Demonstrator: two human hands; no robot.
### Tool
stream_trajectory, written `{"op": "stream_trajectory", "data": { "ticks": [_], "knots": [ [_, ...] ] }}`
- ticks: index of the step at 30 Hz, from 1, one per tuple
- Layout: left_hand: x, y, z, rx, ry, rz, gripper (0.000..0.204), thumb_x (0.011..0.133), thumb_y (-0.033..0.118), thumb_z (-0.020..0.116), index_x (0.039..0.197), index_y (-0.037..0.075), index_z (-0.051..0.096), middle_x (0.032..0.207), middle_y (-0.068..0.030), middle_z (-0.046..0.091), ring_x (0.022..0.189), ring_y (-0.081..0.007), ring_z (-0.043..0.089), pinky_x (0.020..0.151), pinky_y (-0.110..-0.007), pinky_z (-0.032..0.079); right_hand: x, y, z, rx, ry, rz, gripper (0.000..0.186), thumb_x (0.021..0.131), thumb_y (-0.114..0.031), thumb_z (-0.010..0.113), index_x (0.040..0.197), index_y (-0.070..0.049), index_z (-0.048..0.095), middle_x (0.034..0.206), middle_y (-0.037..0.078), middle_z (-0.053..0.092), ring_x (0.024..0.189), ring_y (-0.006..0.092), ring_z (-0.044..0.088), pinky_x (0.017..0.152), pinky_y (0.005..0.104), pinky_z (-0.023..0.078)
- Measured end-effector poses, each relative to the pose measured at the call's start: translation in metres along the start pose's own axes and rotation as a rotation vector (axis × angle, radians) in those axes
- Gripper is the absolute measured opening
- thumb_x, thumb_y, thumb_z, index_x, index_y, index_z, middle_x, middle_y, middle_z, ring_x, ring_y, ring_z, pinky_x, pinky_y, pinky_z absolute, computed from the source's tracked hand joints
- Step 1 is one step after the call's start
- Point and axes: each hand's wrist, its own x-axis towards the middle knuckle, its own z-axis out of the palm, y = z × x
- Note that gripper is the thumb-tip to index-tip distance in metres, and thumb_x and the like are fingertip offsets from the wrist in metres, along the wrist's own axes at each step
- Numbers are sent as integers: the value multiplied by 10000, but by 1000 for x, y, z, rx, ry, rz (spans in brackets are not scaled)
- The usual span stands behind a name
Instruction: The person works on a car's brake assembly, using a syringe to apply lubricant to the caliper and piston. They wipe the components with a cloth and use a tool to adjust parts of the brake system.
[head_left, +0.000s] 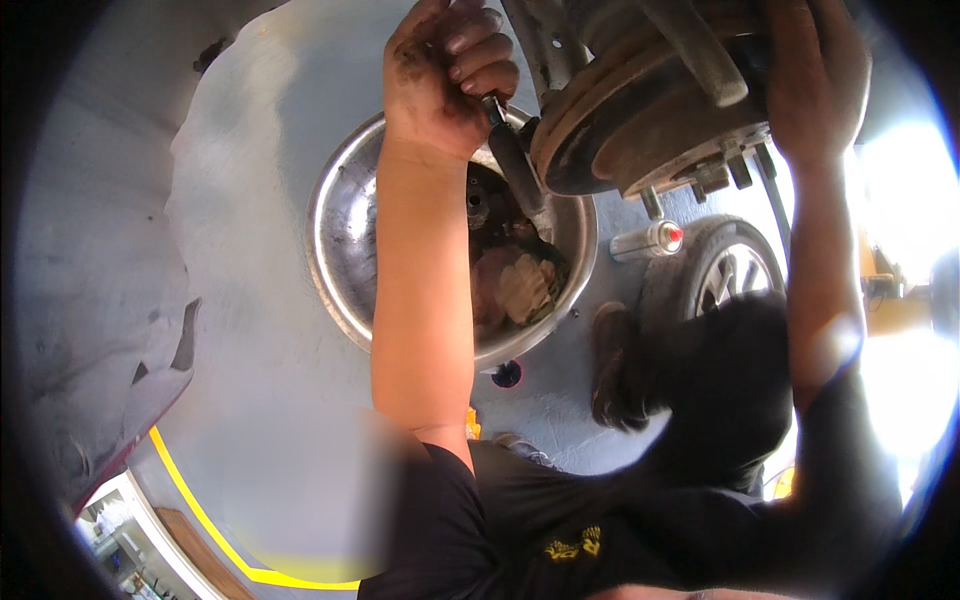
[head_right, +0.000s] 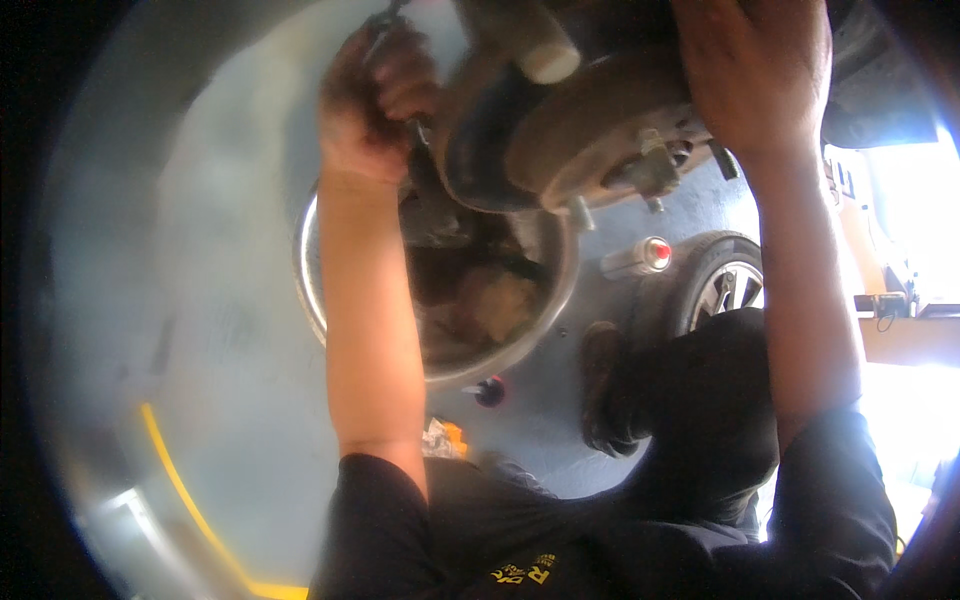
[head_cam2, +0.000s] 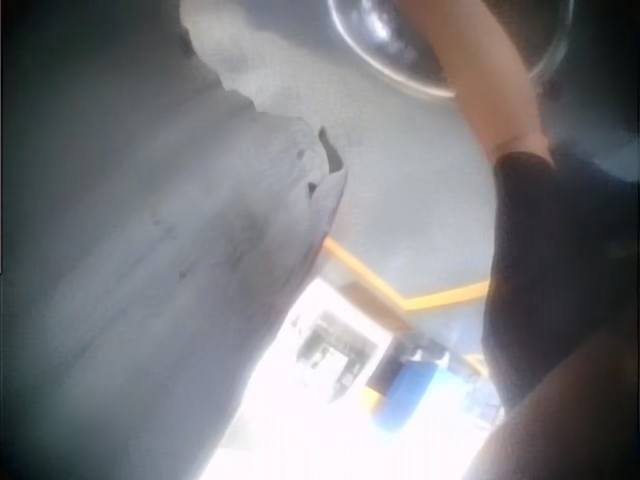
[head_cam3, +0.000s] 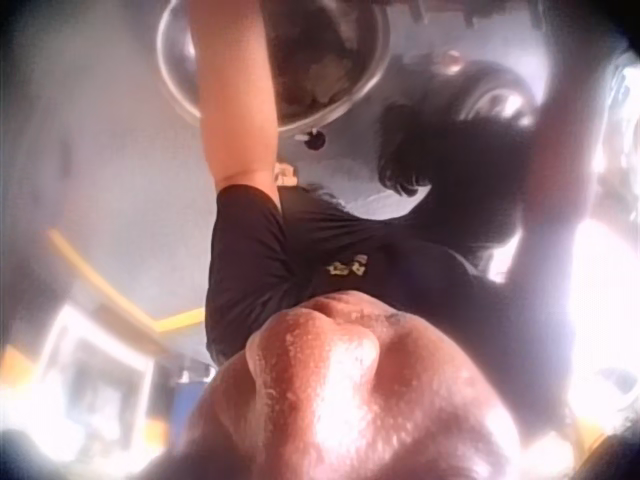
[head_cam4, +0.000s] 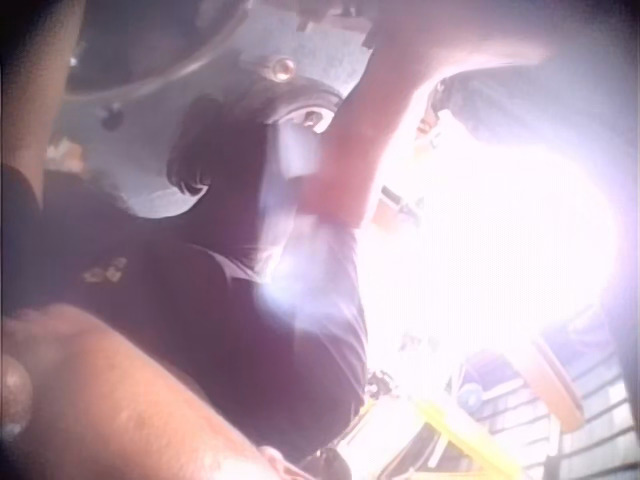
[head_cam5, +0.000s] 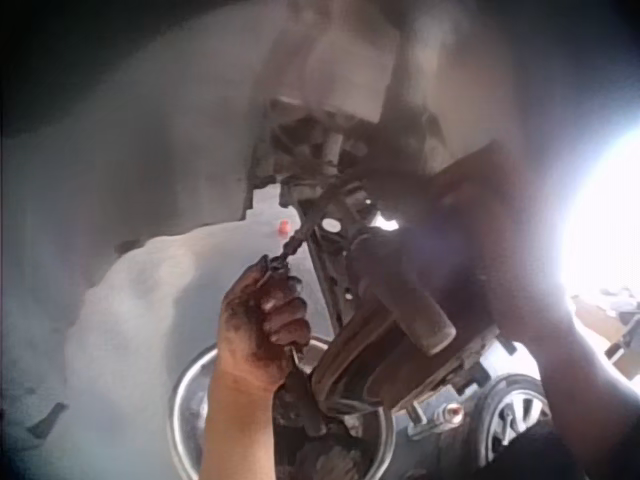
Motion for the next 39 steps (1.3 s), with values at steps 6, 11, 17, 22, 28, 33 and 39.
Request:
{"op": "stream_trajectory", "data": {
  "ticks": [6, 11, 17, 22, 28, 33, 39],
  "knots": [
    [7, 2, 0, 14, 148, -82, 304, 1048, 284, 479, 790, 125, 498, 621, 72, 334, 441, -53, 260, 377, -211, 217, -5, 9, -2, 38, -5, 60, 172, 1015, -156, 539, 1043, -30, 653, 1011, 99, 637, 872, 194, 624, 782, 311, 506],
    [14, 17, -20, -57, 66, -114, 281, 1052, 259, 465, 816, 114, 513, 617, 83, 315, 440, -46, 266, 374, -202, 219, 5, 13, -2, 93, 1, 170, 171, 1015, -175, 539, 1034, -44, 648, 990, 96, 633, 879, 194, 619, 789, 322, 503],
    [9, 2, -1, 34, 181, -104, 249, 1041, 212, 461, 823, 108, 519, 607, 84, 308, 456, -36, 284, 385, -207, 236, -2, 11, 9, -9, 111, 5, 219, 1017, -235, 517, 1010, -54, 641, 952, 88, 631, 874, 202, 616, 794, 336, 495],
    [-13, 0, 0, 454, 157, -41, 247, 989, 136, 540, 1186, -4, 591, 777, 14, 559, 604, -95, 505, 509, -186, 406, 2, 2, 4, 4, 89, -52, 210, 985, -205, 527, 961, -32, 645, 946, 80, 638, 868, 207, 619, 790, 335, 499],
    [-3, 2, -9, 661, 341, 77, 205, 1006, 148, 524, 1154, 28, 599, 670, 67, 427, 519, -41, 375, 431, -180, 270, 4, -7, 0, 213, -29, 32, 140, 941, -131, 562, 925, -18, 644, 939, 83, 641, 858, 191, 627, 772, 308, 506],
    [16, 35, -47, 313, 76, -13, 158, 1026, 165, 497, 1085, 38, 572, 667, 72, 388, 506, -41, 339, 419, -192, 254, 4, 3, 6, 343, 84, 143, 133, 952, -132, 556, 948, -21, 630, 908, 77, 631, 820, 180, 619, 747, 305, 500],
    [-11, -18, 17, 505, 314, 52, 226, 1017, 157, 517, 1168, 1, 582, 697, 78, 417, 520, -36, 362, 438, -179, 263, 2, -12, 0, 43, 20, 81, 157, 963, -156, 547, 953, -20, 625, 896, 72, 624, 802, 185, 602, 727, 315, 486]
  ]
}}
